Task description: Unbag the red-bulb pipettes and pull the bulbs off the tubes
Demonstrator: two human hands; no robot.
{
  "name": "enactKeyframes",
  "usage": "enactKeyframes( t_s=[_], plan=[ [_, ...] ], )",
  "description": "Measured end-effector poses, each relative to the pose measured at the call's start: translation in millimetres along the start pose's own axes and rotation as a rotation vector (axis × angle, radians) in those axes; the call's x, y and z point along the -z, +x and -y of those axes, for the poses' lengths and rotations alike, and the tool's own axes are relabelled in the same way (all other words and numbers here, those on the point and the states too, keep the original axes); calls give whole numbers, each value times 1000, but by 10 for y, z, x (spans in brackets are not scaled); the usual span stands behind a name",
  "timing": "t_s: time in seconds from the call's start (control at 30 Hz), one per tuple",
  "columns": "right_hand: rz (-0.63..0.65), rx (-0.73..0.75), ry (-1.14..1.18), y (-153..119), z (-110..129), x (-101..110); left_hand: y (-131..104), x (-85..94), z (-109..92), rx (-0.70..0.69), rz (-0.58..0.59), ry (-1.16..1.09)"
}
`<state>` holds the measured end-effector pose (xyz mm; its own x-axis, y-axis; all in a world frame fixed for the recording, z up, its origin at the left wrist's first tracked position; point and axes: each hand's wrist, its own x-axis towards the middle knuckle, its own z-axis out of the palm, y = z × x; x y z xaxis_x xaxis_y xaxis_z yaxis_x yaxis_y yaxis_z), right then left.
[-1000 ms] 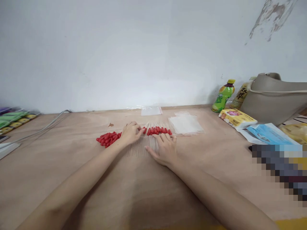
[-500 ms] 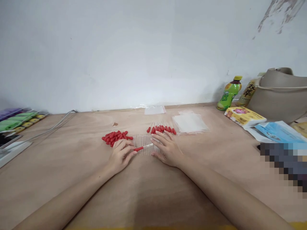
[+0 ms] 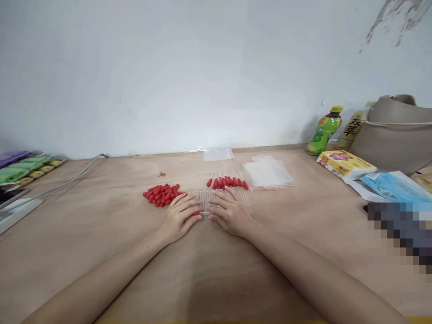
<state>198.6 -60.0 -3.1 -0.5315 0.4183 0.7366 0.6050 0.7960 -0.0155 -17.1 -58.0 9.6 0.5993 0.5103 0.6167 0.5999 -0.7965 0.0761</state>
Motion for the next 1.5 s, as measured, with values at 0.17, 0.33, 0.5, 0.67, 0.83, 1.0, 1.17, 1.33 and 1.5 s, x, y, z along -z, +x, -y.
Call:
enactKeyframes(
  t_s=[0.17, 0.33, 0.5, 0.67, 0.83, 1.0, 1.17, 1.33, 1.5],
  plan=[
    [55, 8, 48, -12, -9, -21, -8, -18, -3, -39, -42, 2],
    [40, 27, 73, -9, -16, -55, -10, -19, -11, -66, -39, 26],
    [0, 43, 86, 9, 7, -57, 3, -24, -17, -94, -2, 30],
    [25, 46, 102, 15, 21, -59, 5, -24, -13, -127, -26, 27],
    [38, 89, 134, 9, 29, -70, 3, -16, -33, -133, -12, 18],
    [32, 123, 133, 4, 66, -27, -5, 22, -49, -146, 44, -11],
    [17, 161, 112, -2, 91, 16, -16, 58, -51, -150, 94, -30],
    [-29, 191, 88, -11, 85, 36, -19, 72, -51, -154, 97, -35],
    [-55, 220, 92, -37, 76, 59, -15, 110, -59, -186, 82, -15]
  ],
)
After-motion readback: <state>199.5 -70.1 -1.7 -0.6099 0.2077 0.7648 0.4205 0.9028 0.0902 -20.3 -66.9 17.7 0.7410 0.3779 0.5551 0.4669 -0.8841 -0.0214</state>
